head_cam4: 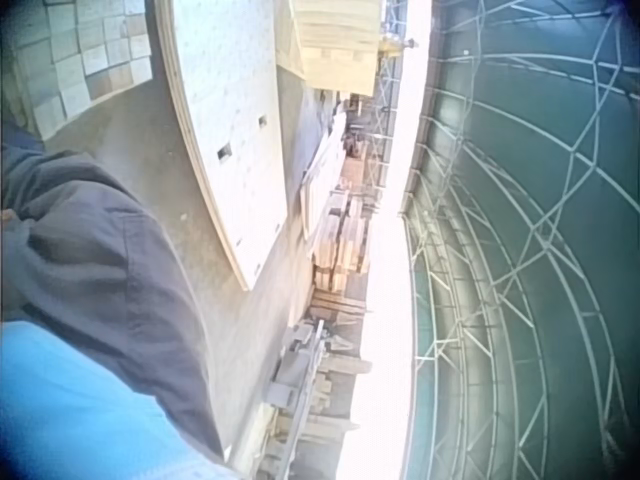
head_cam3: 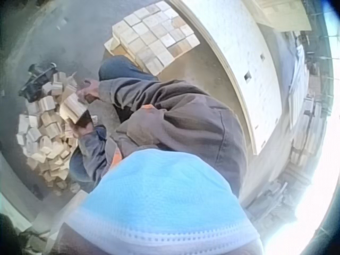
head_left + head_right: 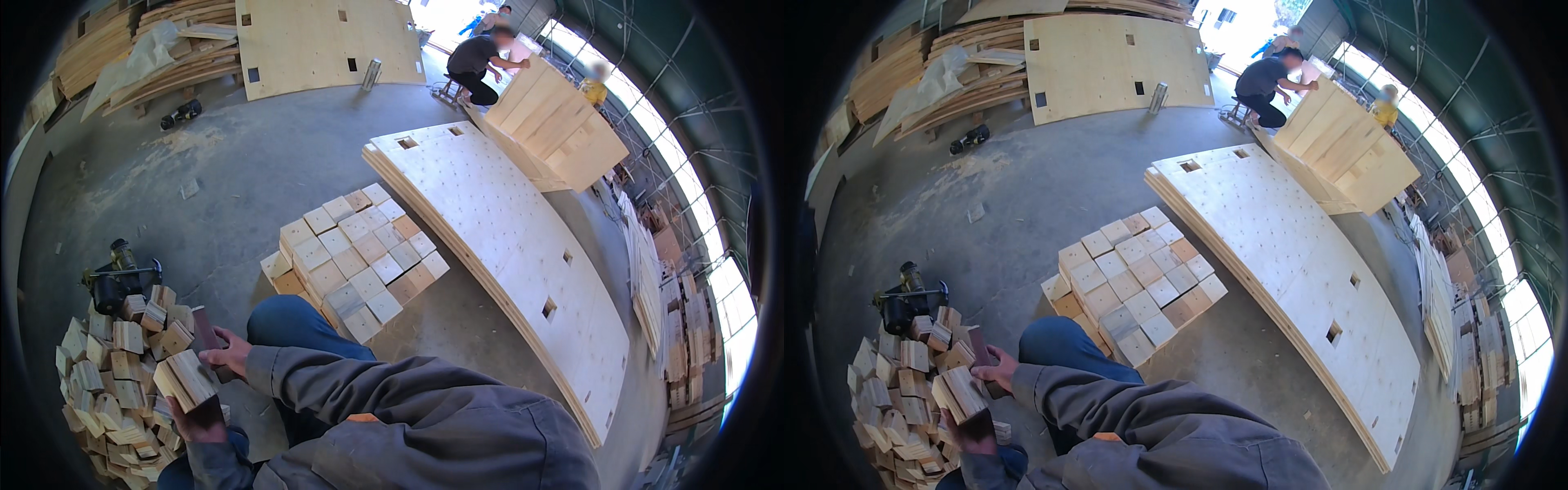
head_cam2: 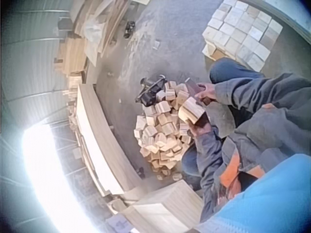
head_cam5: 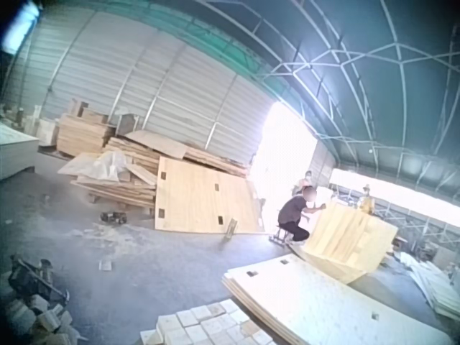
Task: The person sits on the floor and sands small wooden blocks one by one using a sanding block. They pick up each block, rub the sanding block over its surfaces, and place it down, repeating the process throughout the clip.
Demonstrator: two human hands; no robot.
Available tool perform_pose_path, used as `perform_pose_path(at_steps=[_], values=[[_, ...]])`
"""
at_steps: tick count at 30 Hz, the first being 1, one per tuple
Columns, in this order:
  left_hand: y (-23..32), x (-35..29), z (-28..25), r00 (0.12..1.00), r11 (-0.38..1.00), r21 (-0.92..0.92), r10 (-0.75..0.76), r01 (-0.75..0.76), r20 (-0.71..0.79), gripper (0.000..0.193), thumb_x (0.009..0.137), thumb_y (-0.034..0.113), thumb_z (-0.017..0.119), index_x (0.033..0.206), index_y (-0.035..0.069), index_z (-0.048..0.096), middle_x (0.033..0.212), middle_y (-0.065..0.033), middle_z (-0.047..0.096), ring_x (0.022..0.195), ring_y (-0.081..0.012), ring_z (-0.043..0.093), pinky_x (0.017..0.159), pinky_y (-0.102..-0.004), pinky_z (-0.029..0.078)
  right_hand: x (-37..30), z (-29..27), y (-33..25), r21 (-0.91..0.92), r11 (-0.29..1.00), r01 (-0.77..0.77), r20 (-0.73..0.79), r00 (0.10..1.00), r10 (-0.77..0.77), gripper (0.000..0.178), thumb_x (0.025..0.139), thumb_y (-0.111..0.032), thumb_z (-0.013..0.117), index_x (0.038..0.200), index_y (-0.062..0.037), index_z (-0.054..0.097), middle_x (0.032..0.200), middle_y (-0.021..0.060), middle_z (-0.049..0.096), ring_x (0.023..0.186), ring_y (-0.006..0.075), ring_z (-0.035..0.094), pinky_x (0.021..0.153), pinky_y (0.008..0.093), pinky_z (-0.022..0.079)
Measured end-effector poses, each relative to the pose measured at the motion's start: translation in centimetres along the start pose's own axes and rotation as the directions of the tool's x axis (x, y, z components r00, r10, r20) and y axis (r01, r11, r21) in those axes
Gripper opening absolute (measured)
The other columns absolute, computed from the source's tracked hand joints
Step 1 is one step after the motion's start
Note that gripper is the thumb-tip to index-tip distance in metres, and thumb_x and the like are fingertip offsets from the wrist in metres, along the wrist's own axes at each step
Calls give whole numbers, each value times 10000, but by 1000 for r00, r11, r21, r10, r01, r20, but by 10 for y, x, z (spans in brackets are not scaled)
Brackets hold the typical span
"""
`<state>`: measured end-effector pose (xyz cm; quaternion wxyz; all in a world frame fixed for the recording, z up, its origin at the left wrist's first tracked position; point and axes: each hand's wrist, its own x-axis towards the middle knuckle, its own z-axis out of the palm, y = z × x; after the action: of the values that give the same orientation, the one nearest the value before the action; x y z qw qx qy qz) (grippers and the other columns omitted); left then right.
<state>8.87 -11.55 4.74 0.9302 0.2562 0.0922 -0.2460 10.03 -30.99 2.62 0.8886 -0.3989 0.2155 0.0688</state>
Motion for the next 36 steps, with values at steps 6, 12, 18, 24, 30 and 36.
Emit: perform_pose_path(at_steps=[6,12,18,24,30,36], values=[[15,5,-8,989,995,-71,-77,68,-125,717,915,550,578,1434,78,429,1392,-152,503,1234,-306,518,1034,-448,443,-46,33,-25,-419,863,284,124,959,-255,1094,718,-183,844,1557,-76,151,1370,180,484,1175,274,538,989,370,454],[22,9,-17,992,999,-15,-31,29,-123,691,938,507,568,1431,46,418,1353,-159,535,1203,-308,549,1043,-431,449,-68,54,-3,-770,505,390,274,917,-291,992,747,-214,796,1542,-112,210,1398,232,395,1304,416,429,1090,429,376],[15,8,-12,993,998,-51,-52,47,-108,695,933,508,575,1431,49,417,1354,-157,535,1203,-305,550,1031,-437,458,-75,51,-7,-773,478,417,296,904,-310,933,787,-214,768,1537,-106,224,1464,241,330,1336,426,397,1098,440,368],[14,5,-3,989,1000,-26,6,-10,-147,725,916,529,582,1436,52,415,1367,-163,525,1219,-321,540,1037,-441,455,-68,46,2,-832,367,416,308,897,-318,929,796,-242,766,1537,-95,225,1523,273,251,1394,459,315,1101,461,364],[33,13,-31,983,987,-98,-140,129,-116,828,858,635,556,1422,42,434,1372,-198,525,1203,-362,563,1056,-470,447,-84,54,21,-718,26,695,603,641,-475,784,795,-237,762,1454,-35,388,1442,317,373,1325,473,413,1059,472,417],[35,2,-20,997,974,-216,63,-69,-35,706,886,517,596,1409,67,445,1332,-180,554,1212,-345,554,1072,-477,430,-95,78,18,-695,38,718,632,636,-443,658,836,-171,695,1425,-41,433,1445,312,387,1251,497,481,1018,466,451]])
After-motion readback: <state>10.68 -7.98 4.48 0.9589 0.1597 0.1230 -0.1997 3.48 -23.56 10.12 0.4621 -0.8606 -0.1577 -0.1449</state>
